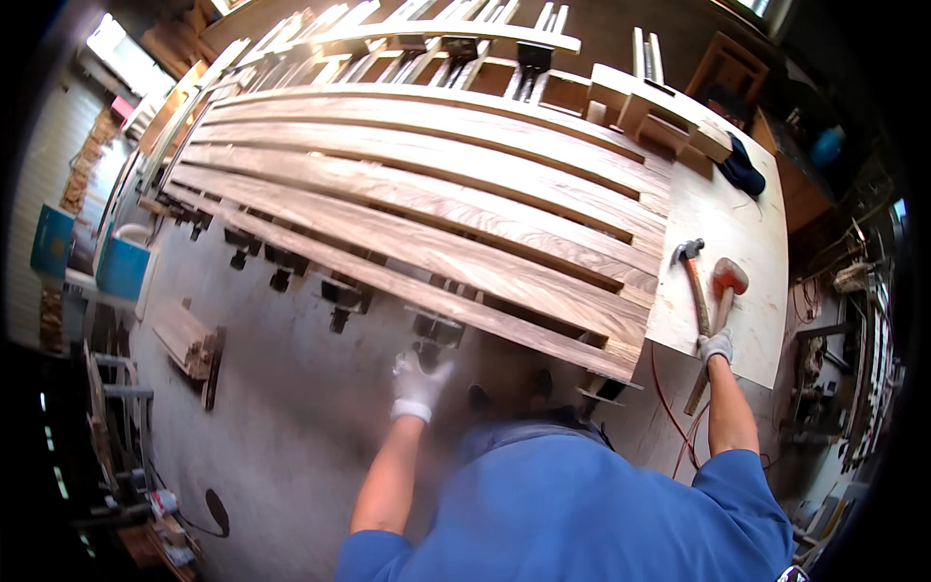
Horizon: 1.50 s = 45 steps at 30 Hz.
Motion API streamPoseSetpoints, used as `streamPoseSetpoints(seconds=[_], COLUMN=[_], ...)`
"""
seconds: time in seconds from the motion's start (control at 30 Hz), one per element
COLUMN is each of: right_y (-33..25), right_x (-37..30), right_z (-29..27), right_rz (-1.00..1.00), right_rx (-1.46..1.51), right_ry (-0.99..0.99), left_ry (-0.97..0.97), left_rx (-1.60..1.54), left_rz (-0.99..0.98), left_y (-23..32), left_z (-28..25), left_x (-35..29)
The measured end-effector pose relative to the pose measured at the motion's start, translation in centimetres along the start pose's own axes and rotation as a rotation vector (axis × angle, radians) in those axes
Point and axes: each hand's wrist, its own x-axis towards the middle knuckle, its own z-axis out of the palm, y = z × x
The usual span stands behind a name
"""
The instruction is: The person uses a wooden mallet to tap and align a series of long wooden planks arranged on a workbench. The planks are held in place by clamps, and the person systematically moves along the assembly, striking the wood to ensure proper fit.
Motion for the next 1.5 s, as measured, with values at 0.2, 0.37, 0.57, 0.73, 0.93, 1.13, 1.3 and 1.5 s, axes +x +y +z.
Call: streamPoseSetpoints(seconds=[0.2, 0.37, 0.57, 0.73, 0.93, 1.13, 1.3, 1.5], right_y=[0.4, -1.6, -1.2, -1.4, -1.9, -1.4, -1.8, -1.8], right_x=[-1.6, -2.2, -2.3, -2.3, -2.5, -2.3, -2.5, -2.2], right_z=[-2.5, -4.3, -3.9, -3.6, -4.6, -3.8, -4.3, -4.1], right_rz=[0.034, 0.032, 0.06, 0.034, 0.064, 0.072, 0.06, 0.053], right_rx=[0.001, -0.014, -0.02, 0.004, -0.042, -0.023, -0.042, -0.032], right_ry=[-0.075, -0.142, -0.103, -0.086, -0.15, -0.096, -0.131, -0.115], left_ry=[-0.356, -0.622, -0.384, -0.092, -0.401, -0.519, -0.103, -0.349], left_rx=[0.173, -1.328, -1.309, -0.748, -1.38, -1.288, -0.765, -1.438], left_rz=[-0.073, -0.915, -0.968, -0.271, -1.046, -1.211, -0.347, -1.038], left_y=[2.4, -5.9, -4.6, -6.3, -4.6, -2.7, -3.8, -7.5], left_z=[-1.5, 2.2, 4.4, 5.3, 3.7, 1.9, 4.5, 6.0], left_x=[2.0, 2.5, 1.2, -0.1, 1.0, 1.6, -0.5, 0.2])
